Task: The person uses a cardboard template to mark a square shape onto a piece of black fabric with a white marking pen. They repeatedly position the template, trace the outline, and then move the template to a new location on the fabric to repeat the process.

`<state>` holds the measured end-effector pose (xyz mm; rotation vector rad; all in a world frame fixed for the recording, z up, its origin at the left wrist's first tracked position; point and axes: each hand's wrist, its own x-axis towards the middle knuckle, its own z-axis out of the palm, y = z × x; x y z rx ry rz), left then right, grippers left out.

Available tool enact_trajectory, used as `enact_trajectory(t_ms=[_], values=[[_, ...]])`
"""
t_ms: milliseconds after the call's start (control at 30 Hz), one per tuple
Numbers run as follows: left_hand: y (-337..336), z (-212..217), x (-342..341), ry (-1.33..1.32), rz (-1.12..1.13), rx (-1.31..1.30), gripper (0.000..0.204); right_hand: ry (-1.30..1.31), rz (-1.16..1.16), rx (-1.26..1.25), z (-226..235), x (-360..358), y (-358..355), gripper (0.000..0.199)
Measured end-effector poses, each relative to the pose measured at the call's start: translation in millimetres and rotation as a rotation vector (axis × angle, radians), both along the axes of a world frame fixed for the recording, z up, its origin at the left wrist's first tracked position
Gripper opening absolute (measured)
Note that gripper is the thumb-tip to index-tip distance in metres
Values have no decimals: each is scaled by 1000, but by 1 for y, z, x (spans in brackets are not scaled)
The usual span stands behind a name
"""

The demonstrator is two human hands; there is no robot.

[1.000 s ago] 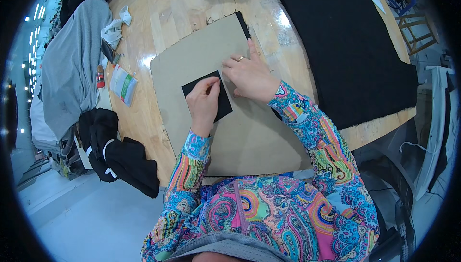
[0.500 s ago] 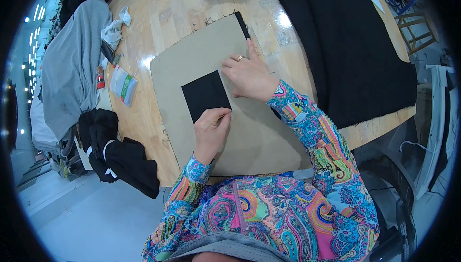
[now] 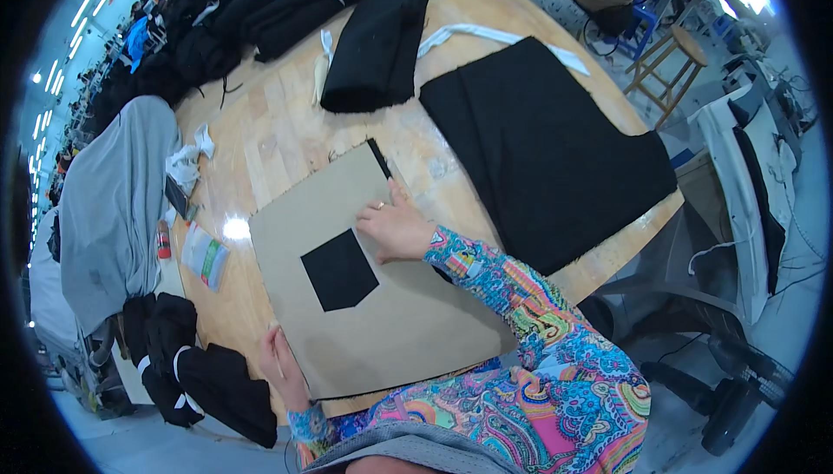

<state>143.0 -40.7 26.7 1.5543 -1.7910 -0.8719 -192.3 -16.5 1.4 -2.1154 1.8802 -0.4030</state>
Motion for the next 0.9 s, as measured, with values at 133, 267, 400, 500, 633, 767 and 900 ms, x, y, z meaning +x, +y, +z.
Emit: enact_trajectory(t_ms=[133, 267, 400, 500, 633, 767, 900], values=[[12, -12, 44, -281, -69, -60, 20, -34, -39, -17, -8, -1, 11, 71], [10, -46, 55, 34, 21, 91, 21, -323, -273, -97, -27, -8, 37, 83], [-3, -43, 73, 27, -38, 353, 53, -410, -467, -346, -27, -18, 31, 82], [3, -13, 68, -114, -97, 399, 62, -479, -868, -648, -5, -66, 30, 80], [-16, -74, 117, -345, -552, 72, 59, -938, -1476, -618, 13, -153, 50, 76], [2, -8, 87, -539, -573, 153, 63, -1398, -1409, -574, 10, -175, 36, 77], [12, 17, 85, -416, -579, 140, 66, -1375, -1143, -371, 28, -154, 3, 65]])
